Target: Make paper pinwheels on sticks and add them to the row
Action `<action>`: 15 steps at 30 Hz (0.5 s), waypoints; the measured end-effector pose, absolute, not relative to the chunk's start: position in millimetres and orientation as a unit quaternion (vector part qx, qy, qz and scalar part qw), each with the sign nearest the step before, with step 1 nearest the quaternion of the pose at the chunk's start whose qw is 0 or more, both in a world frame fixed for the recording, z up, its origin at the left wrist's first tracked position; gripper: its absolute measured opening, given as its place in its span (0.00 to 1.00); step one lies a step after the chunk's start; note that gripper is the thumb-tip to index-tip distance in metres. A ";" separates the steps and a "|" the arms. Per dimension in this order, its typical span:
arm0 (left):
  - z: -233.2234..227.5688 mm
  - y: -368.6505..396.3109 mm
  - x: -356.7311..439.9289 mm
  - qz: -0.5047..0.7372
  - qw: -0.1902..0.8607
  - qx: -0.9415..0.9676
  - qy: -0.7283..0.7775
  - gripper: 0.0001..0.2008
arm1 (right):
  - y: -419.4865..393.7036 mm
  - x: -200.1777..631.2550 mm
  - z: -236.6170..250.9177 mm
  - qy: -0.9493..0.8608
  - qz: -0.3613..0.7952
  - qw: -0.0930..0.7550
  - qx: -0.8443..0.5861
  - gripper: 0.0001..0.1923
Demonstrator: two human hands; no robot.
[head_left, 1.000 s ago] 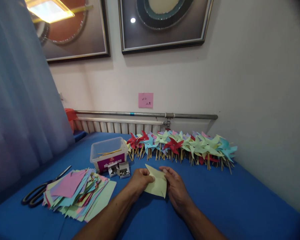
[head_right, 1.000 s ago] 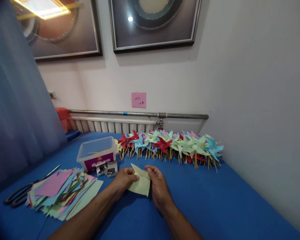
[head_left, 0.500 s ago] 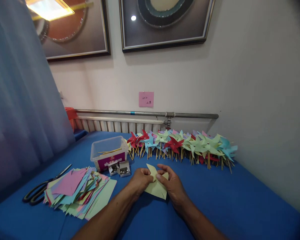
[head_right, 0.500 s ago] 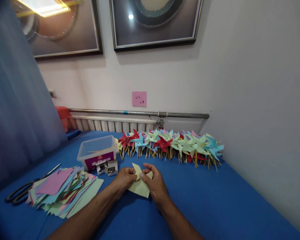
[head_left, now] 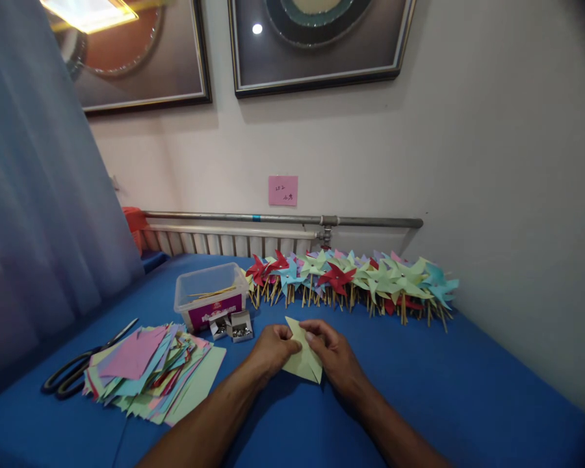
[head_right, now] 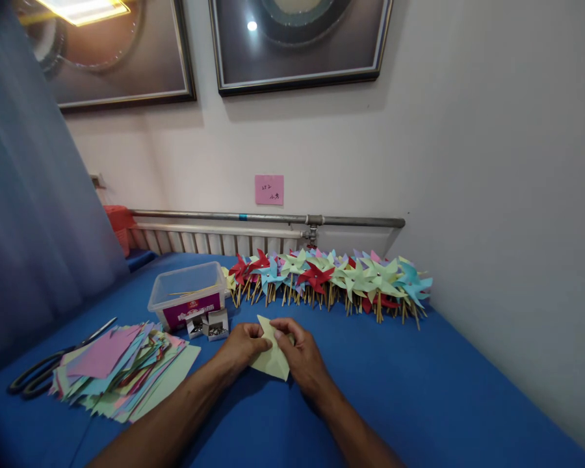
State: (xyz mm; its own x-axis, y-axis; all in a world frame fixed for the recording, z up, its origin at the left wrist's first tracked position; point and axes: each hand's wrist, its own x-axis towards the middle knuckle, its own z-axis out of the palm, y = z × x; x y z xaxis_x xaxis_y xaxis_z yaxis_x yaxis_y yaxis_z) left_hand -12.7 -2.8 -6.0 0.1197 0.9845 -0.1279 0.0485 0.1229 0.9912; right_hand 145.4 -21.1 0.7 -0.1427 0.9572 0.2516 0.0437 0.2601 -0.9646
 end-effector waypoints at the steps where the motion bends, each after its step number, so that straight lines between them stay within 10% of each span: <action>1: -5.9 -3.1 -12.7 0.425 0.548 0.509 0.510 0.08 | -21.0 145.8 0.4 -0.612 0.446 0.506 -0.412 0.17; 15: -15.4 1.8 -12.4 0.417 0.543 0.520 0.511 0.08 | -19.7 151.0 0.3 -0.676 0.352 0.484 -0.430 0.19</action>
State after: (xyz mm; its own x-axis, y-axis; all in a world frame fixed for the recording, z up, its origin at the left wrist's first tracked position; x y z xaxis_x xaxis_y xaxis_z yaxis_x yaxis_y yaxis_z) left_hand -12.4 1.8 -15.4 0.1311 0.9839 -0.1218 0.0786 0.1122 0.9906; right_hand 151.0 -19.7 0.3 -0.1618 0.9220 0.3517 0.2398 0.3825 -0.8923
